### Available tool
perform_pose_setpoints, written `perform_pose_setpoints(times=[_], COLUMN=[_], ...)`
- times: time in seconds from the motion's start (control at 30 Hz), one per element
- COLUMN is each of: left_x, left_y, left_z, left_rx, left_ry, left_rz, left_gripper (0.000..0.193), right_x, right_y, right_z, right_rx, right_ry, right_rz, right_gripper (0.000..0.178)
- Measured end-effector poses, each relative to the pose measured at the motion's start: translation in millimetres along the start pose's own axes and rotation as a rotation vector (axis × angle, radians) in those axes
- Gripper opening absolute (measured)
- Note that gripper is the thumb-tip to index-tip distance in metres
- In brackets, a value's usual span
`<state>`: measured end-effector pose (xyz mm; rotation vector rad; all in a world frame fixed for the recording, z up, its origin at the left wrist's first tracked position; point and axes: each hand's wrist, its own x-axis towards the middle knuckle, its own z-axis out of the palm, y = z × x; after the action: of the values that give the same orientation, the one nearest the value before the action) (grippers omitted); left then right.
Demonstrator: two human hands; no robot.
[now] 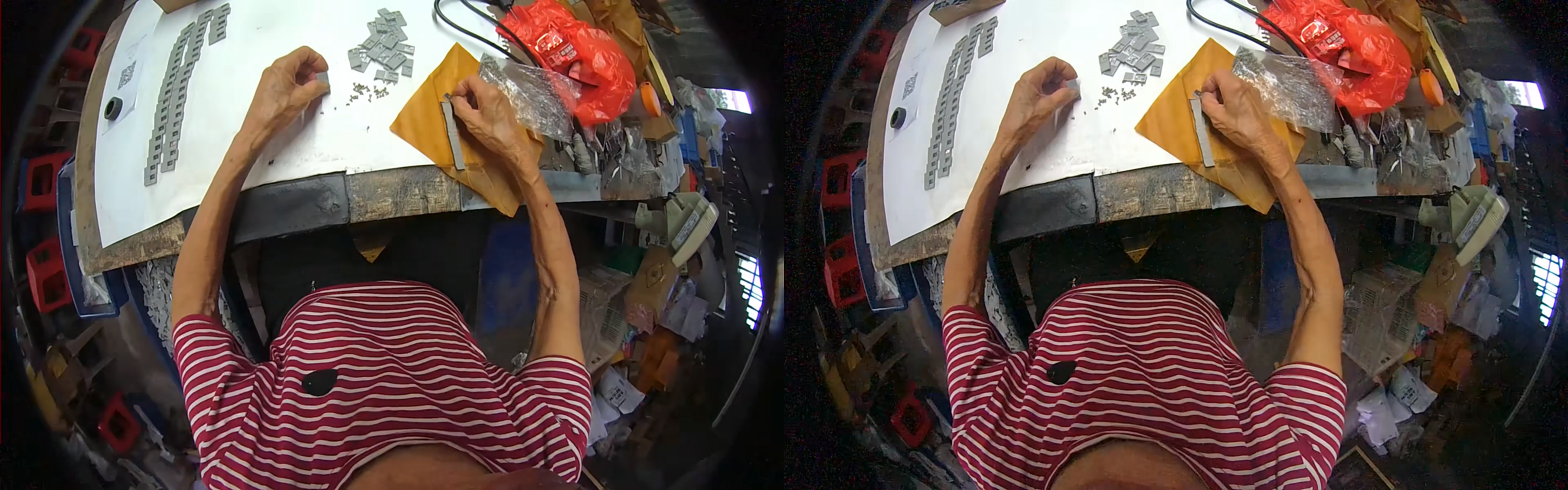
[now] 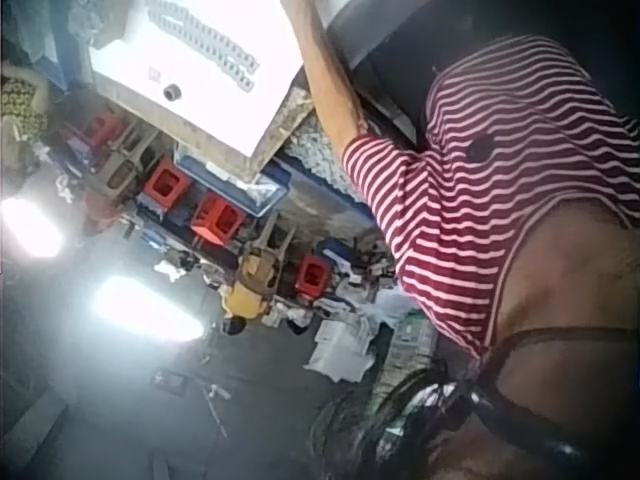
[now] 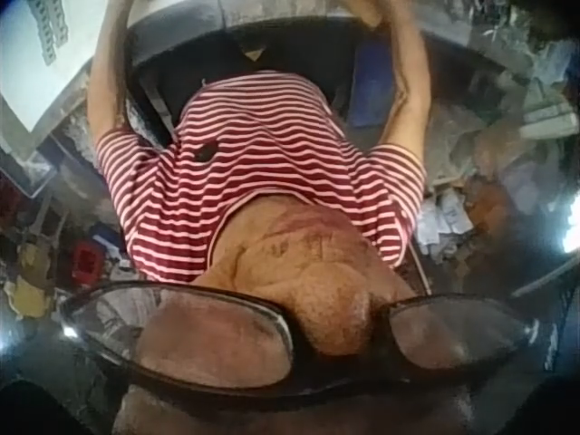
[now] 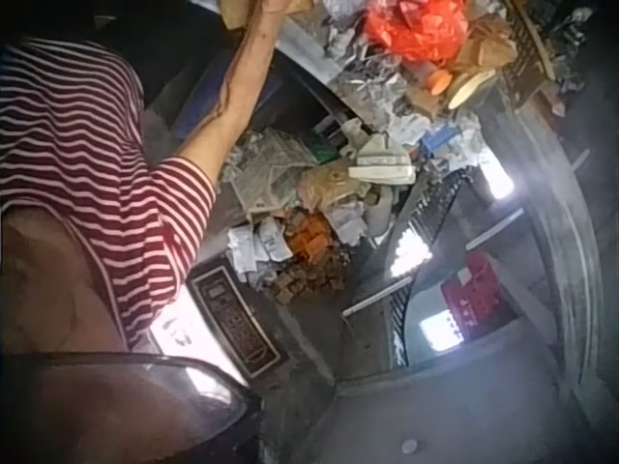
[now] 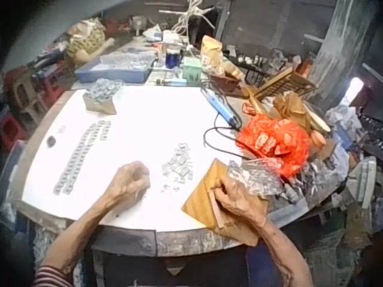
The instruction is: Assembling small hardware components by manually inserting metal pins into plastic housings at a workbench.
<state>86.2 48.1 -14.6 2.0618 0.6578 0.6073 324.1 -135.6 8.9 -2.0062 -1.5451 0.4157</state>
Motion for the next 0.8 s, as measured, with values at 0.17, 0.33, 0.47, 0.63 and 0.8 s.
perform_pose_setpoints(times=[0.17, 0.33, 0.47, 0.63, 0.8], left_x=[-4, -12, -21, -36, -48], left_y=[4, 12, 28, 50, 56], left_z=[-5, -10, -9, -4, -4], left_rx=[-0.038, -0.155, -0.246, -0.433, -0.53], left_ry=[-0.033, -0.014, -0.001, -0.029, -0.089], left_rz=[-0.061, -0.144, -0.149, -0.208, -0.281], left_gripper=[0.017, 0.02, 0.025, 0.026, 0.027], right_x=[-1, -2, -5, -6, -7], right_y=[4, 11, 5, 0, 6], right_z=[8, 6, -4, -7, -10], right_rx=[-0.081, 0.13, 0.645, 0.775, 0.94], right_ry=[0.108, 0.147, 0.064, 0.105, 0.135], right_rz=[-0.012, 0.059, 0.309, 0.34, 0.267], right_gripper=[0.01, 0.011, 0.006, 0.004, 0.007])
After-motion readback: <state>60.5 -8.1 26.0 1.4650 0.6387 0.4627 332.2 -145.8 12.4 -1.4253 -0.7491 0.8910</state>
